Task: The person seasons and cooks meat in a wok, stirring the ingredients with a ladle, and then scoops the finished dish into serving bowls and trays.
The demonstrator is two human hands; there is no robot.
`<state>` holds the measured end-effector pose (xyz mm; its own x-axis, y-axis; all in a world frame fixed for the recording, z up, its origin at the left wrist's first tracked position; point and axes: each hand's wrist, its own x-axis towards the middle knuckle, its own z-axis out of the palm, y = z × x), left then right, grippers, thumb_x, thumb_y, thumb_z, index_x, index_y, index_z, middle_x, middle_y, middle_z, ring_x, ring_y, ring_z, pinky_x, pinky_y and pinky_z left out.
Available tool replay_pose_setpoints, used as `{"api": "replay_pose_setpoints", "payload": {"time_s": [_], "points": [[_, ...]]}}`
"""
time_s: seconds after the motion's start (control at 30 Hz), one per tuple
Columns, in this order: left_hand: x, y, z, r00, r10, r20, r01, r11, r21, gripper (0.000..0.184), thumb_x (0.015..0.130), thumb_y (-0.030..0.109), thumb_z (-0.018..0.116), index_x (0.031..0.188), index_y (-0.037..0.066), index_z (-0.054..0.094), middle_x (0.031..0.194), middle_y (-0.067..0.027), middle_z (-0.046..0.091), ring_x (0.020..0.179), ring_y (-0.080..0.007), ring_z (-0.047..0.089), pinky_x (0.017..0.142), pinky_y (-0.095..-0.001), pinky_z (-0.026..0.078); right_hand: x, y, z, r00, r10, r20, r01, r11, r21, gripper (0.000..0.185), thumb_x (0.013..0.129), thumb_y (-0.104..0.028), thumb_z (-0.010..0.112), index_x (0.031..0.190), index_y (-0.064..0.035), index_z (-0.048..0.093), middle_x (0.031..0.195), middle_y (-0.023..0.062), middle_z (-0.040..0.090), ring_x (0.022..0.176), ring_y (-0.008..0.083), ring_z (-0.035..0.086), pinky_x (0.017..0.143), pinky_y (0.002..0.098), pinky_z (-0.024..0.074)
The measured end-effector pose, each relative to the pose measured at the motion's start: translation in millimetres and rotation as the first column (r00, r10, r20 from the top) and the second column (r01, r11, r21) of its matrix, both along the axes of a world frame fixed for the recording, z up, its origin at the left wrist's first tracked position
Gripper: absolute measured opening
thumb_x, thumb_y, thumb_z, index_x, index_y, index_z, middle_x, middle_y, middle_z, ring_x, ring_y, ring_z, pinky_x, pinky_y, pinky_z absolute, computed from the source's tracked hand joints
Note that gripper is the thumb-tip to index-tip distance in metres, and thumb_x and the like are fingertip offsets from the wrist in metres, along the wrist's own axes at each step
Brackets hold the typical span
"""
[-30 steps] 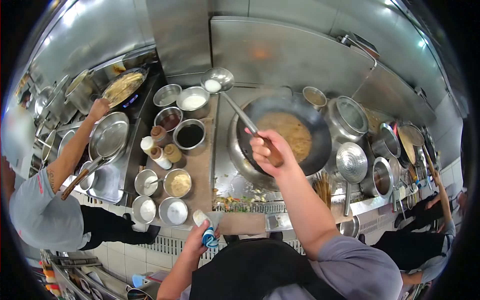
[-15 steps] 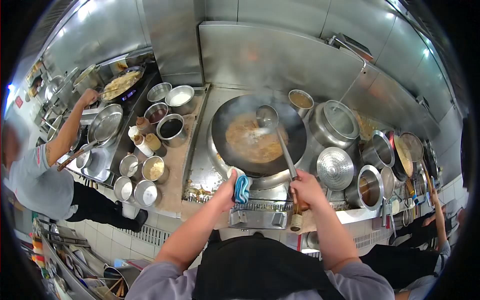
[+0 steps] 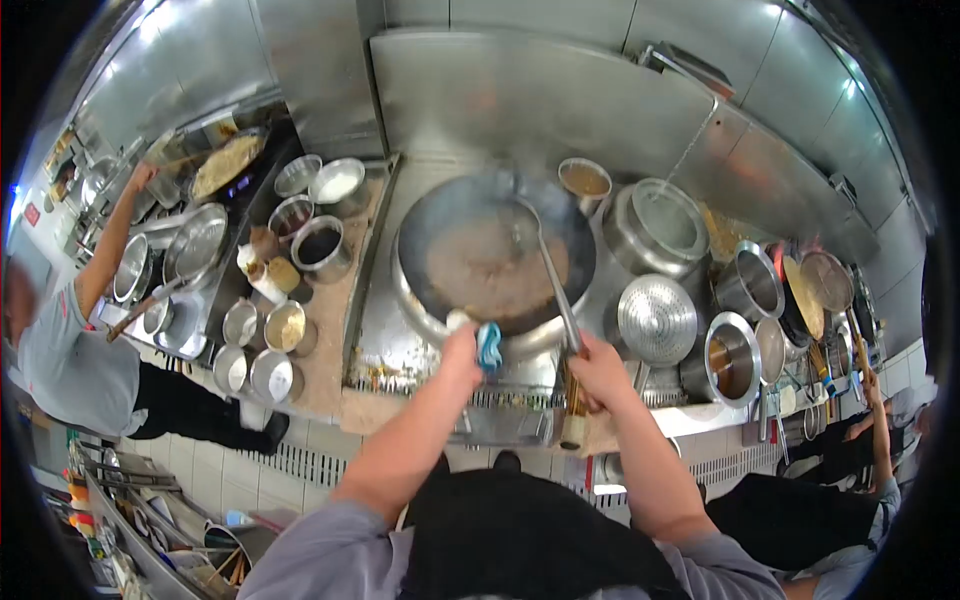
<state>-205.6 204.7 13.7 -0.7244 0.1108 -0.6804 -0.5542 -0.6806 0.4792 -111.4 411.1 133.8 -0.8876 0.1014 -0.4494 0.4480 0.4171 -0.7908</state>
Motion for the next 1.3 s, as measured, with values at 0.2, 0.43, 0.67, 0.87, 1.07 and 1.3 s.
{"api": "replay_pose_setpoints", "payload": {"time_s": [0.2, 0.43, 0.67, 0.87, 1.07, 1.3], "points": [[-0.3, -3.5, 9.7, 0.998, 0.037, -0.047, -0.040, 0.997, -0.064, 0.015, 0.089, 0.016, 0.051, 0.082, 0.005, 0.059, 0.071, -0.0071, 0.060, 0.058, -0.0214, 0.060, 0.051, -0.0377, 0.048, 17.2, -10.2, -16.4, 0.998, 0.022, 0.063, 0.008, 0.899, -0.439, 0.057, 0.083, -0.004, 0.055, 0.139, -0.0117, 0.051, 0.066, 0.0008, 0.054, 0.050, 0.0094, 0.051, 0.045, 0.0259, 0.0406], [4.0, -8.2, -5.4, 0.997, -0.045, -0.067, 0.039, 0.995, -0.091, 0.018, 0.093, 0.017, 0.049, 0.082, 0.008, 0.060, 0.072, -0.0047, 0.063, 0.063, -0.0180, 0.061, 0.056, -0.0353, 0.050, 26.3, 20.4, -2.6, 0.997, -0.004, -0.083, 0.005, 1.000, 0.014, 0.063, 0.081, -0.002, 0.058, 0.142, -0.0147, 0.049, 0.073, 0.0001, 0.056, 0.055, 0.0069, 0.049, 0.050, 0.0223, 0.0396], [-23.0, -9.6, -46.2, 0.998, 0.012, -0.061, -0.019, 0.993, -0.115, 0.014, 0.087, 0.017, 0.056, 0.085, 0.004, 0.059, 0.076, -0.0081, 0.061, 0.061, -0.0200, 0.059, 0.054, -0.0370, 0.048, 24.0, -15.5, -37.2, 0.997, 0.020, -0.077, -0.038, 0.970, -0.241, 0.061, 0.080, -0.005, 0.061, 0.140, -0.0118, 0.051, 0.071, -0.0005, 0.056, 0.063, 0.0078, 0.052, 0.058, 0.0242, 0.0437], [-24.2, -19.6, -34.0, 0.996, -0.050, -0.070, 0.040, 0.989, -0.143, 0.014, 0.091, 0.015, 0.050, 0.084, 0.009, 0.060, 0.075, -0.0031, 0.061, 0.063, -0.0173, 0.058, 0.055, -0.0348, 0.048, 42.9, 29.0, -8.0, 0.991, 0.095, -0.091, -0.073, 0.973, 0.221, 0.060, 0.081, -0.006, 0.058, 0.141, -0.0126, 0.050, 0.072, 0.0002, 0.057, 0.059, 0.0085, 0.051, 0.056, 0.0250, 0.0442], [-11.3, -9.6, -22.0, 0.996, -0.019, -0.087, 0.010, 0.995, -0.097, 0.015, 0.090, 0.016, 0.051, 0.080, 0.009, 0.058, 0.070, -0.0042, 0.060, 0.060, -0.0185, 0.059, 0.055, -0.0375, 0.050, -13.2, -36.0, -34.3, 0.997, -0.042, -0.063, 0.028, 0.976, -0.214, 0.060, 0.082, -0.005, 0.056, 0.141, -0.0125, 0.049, 0.068, 0.0014, 0.054, 0.053, 0.0127, 0.050, 0.045, 0.0291, 0.0405], [-17.1, -5.2, -30.6, 0.989, 0.081, -0.123, -0.096, 0.987, -0.128, 0.010, 0.087, 0.013, 0.054, 0.083, 0.005, 0.058, 0.070, -0.0056, 0.058, 0.058, -0.0181, 0.057, 0.051, -0.0359, 0.047, 53.7, 30.6, -20.8, 0.998, 0.042, -0.037, -0.045, 0.996, -0.077, 0.063, 0.081, -0.006, 0.060, 0.142, -0.0142, 0.049, 0.069, 0.0031, 0.057, 0.055, 0.0094, 0.052, 0.049, 0.0284, 0.0431]]}}
